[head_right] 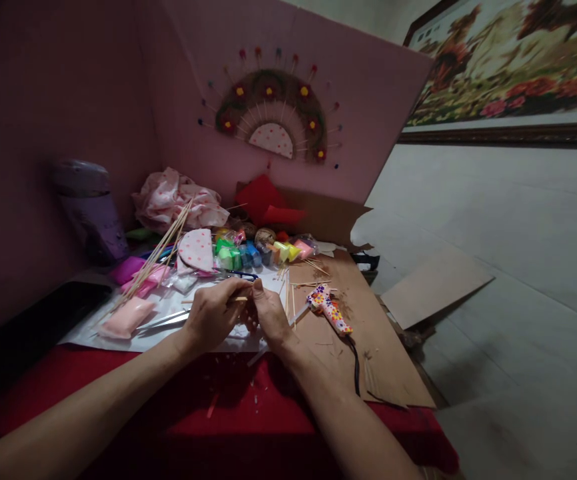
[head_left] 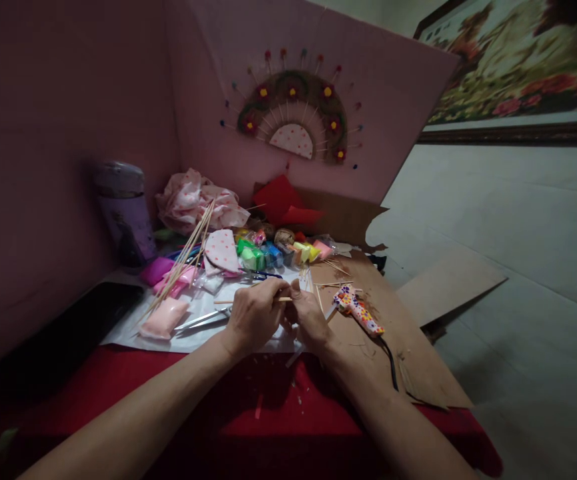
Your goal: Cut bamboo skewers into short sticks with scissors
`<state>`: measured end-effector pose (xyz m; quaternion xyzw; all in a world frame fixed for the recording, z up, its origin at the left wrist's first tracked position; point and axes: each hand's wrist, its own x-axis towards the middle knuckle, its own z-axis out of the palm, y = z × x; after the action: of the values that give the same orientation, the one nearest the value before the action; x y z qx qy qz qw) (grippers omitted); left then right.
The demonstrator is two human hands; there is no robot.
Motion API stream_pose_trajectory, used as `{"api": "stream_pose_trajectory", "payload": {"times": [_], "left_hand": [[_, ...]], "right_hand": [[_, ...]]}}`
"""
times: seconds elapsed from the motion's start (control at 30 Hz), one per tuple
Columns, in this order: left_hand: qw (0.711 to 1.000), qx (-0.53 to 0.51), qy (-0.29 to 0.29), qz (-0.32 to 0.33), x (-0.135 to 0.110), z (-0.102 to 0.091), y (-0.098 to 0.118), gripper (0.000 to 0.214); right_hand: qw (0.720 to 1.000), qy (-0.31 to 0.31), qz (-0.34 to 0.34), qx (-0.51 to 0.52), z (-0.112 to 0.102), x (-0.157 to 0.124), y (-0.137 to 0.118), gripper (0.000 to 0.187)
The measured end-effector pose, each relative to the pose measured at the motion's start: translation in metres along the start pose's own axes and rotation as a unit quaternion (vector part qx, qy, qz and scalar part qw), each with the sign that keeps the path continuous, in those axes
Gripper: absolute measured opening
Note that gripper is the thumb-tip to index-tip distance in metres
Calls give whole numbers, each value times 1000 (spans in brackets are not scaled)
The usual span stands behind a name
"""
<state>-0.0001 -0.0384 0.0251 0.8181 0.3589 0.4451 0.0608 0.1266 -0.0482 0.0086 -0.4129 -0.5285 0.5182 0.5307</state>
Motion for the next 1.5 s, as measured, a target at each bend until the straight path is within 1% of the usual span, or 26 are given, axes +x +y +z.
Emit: {"api": "stream_pose_trajectory", "payload": {"times": [0.13,0.27,0.47,0.6,0.73,0.9,1.1,1.33,1.5], "left_hand": [[1000,2,-6,5,-1,1,1,15],[1000,-5,-13,-7,-1,1,1,15],[999,-8,-24,-20,1,-1,3,18],[999,-20,-39,-32,1,-4,5,15],[997,-38,-48,-55,2,-5,6,17],[994,-68,-53,-66,2,-5,3,13],[993,-84,-53,-59,2,-7,4,13],[991,-99,-59,-62,4,-6,2,13],[992,-95,-56,-55,4,-7,2,14]], "right_hand": [[999,27,-1,-29,1,0,-1,59],[997,40,-18,-60,2,-2,-2,58],[997,7,-15,-71,3,-4,0,62],[999,-1,-10,-50,2,-3,1,62],[999,-14,-7,-39,2,-3,2,61],[999,-45,21,-8,1,-3,3,61],[999,-39,28,-2,0,-3,3,61],[999,-32,17,-34,1,-4,1,61],[999,-37,28,-24,0,-3,2,61]]}}
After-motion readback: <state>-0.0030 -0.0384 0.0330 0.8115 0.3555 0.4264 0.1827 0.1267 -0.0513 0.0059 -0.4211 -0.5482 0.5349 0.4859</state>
